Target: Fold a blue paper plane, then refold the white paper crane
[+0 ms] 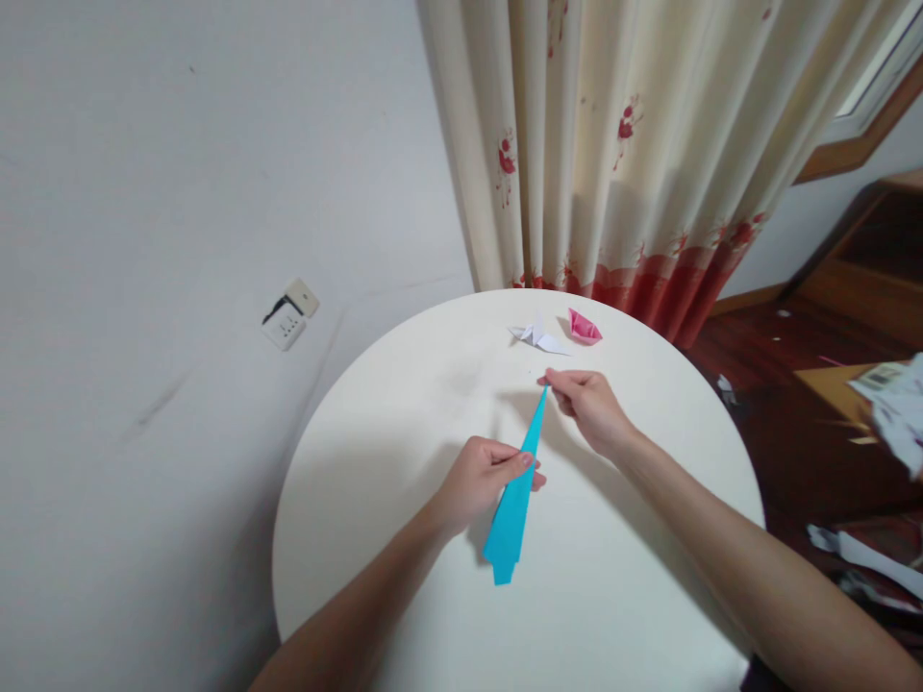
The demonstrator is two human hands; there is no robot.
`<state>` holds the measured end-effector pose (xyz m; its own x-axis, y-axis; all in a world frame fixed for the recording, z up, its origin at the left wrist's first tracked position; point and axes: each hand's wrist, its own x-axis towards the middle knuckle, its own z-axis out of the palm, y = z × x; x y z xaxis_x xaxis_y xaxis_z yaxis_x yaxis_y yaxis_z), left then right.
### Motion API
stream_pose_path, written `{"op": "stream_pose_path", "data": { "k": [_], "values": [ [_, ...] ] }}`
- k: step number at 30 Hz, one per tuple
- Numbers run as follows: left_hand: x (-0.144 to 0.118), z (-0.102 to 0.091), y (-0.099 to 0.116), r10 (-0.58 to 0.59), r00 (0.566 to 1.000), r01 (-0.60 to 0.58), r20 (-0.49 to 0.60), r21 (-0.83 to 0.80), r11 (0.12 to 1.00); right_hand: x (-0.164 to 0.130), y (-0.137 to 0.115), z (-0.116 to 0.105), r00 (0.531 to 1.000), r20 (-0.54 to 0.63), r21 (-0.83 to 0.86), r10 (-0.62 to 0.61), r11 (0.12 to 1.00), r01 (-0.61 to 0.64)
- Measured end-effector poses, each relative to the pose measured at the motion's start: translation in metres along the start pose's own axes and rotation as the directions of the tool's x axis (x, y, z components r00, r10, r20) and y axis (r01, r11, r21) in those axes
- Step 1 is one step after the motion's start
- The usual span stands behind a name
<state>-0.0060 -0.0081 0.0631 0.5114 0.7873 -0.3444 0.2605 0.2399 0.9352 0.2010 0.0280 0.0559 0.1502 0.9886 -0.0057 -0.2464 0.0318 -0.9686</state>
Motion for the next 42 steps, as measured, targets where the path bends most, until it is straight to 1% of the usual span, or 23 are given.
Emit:
{"op": "stream_pose_path", "data": {
  "k": [2,4,5,7,9,10,11,13,15,19,21,24,26,28,29,31,32,33,35,36,38,39,42],
  "values": [
    [-0.003,0.005,0.003,-0.001,1.000,0.000,0.025,0.014,1.000,0.016,-0.006,-0.020,0.978,-0.199,0.068,-0.055,0.995,0.070],
    [-0.004,0.006,0.005,0.016,1.000,-0.016,0.014,0.030,0.999,0.025,-0.008,-0.031,0.953,-0.298,0.108,-0.062,0.989,0.098],
    [-0.004,0.005,0.005,0.027,1.000,-0.027,-0.009,0.032,0.999,0.025,-0.008,-0.030,0.963,-0.267,0.132,-0.039,0.988,0.077],
    [-0.001,0.002,0.004,0.048,0.997,-0.046,-0.061,0.028,0.999,0.018,-0.004,-0.019,0.997,-0.080,0.152,0.015,0.988,-0.003],
    [0.001,-0.002,0.002,0.065,0.993,-0.063,-0.093,0.026,0.998,0.003,0.001,0.000,0.988,0.143,0.080,0.054,0.995,-0.066],
    [0.002,-0.004,0.002,0.070,0.993,-0.067,-0.098,0.030,0.997,-0.004,0.003,0.009,0.977,0.205,0.011,0.058,0.998,-0.062],
    [0.002,-0.004,0.001,0.073,0.993,-0.069,-0.098,0.036,0.997,-0.011,0.005,0.017,0.968,0.244,-0.049,0.061,0.997,-0.051],
    [0.002,-0.003,0.001,0.079,0.993,-0.074,-0.091,0.053,0.996,-0.021,0.006,0.027,0.970,0.239,-0.091,0.047,0.995,-0.026],
    [0.003,-0.001,0.000,0.110,0.990,-0.106,-0.086,0.056,0.993,-0.027,0.006,0.031,0.971,0.234,-0.062,0.041,0.998,-0.027],
    [0.006,0.001,-0.001,0.222,0.970,-0.218,-0.099,0.049,0.975,-0.035,0.008,0.036,0.931,0.354,0.007,0.085,0.996,-0.094],
    [0.007,0.000,-0.002,0.231,0.967,-0.226,-0.111,0.050,0.973,-0.038,0.010,0.040,0.925,0.368,0.011,0.096,0.994,-0.108],
    [0.006,0.001,-0.002,0.182,0.978,-0.186,-0.107,-0.028,0.982,-0.037,0.012,0.040,0.941,0.327,-0.018,0.088,0.996,-0.087],
    [0.003,0.003,-0.002,0.135,0.987,-0.144,-0.085,-0.104,0.984,-0.029,0.008,0.032,0.962,0.267,-0.042,0.057,0.998,-0.047],
    [0.000,0.006,-0.003,0.099,0.994,-0.105,-0.050,-0.142,0.984,-0.017,0.001,0.017,0.988,0.153,-0.016,0.010,1.000,-0.008],
    [-0.001,0.008,-0.003,0.088,0.995,-0.092,-0.035,-0.148,0.985,-0.010,-0.003,0.009,0.999,0.049,0.041,-0.018,0.999,0.016],
    [-0.002,0.009,-0.002,0.078,0.997,-0.081,-0.027,-0.155,0.985,0.001,-0.008,-0.004,0.993,-0.104,0.120,-0.051,0.991,0.063],
    [-0.002,0.009,-0.002,0.078,0.996,-0.083,-0.035,-0.161,0.983,0.004,-0.009,-0.008,0.991,-0.128,0.140,-0.036,0.989,0.054],
    [-0.001,0.009,-0.001,0.082,0.995,-0.090,-0.052,-0.169,0.982,0.005,-0.009,-0.008,0.995,-0.096,0.149,-0.001,0.989,0.015],
    [0.000,0.006,0.000,0.096,0.991,-0.111,-0.092,-0.181,0.977,0.000,-0.004,-0.002,0.995,0.082,0.117,0.063,0.990,-0.073],
    [0.002,0.004,0.001,0.104,0.989,-0.122,-0.107,-0.180,0.976,-0.005,0.000,0.005,0.979,0.191,0.073,0.077,0.993,-0.092],
    [0.004,0.001,0.001,0.122,0.985,-0.141,-0.123,-0.162,0.977,-0.018,0.007,0.020,0.937,0.343,-0.041,0.072,0.997,-0.062],
    [0.005,0.000,0.001,0.131,0.983,-0.149,-0.127,-0.149,0.978,-0.024,0.010,0.027,0.919,0.385,-0.058,0.083,0.996,-0.066],
    [0.007,-0.001,-0.001,0.161,0.979,-0.175,-0.128,-0.109,0.978,-0.035,0.012,0.040,0.904,0.418,-0.004,0.088,0.995,-0.095]
  ]
}}
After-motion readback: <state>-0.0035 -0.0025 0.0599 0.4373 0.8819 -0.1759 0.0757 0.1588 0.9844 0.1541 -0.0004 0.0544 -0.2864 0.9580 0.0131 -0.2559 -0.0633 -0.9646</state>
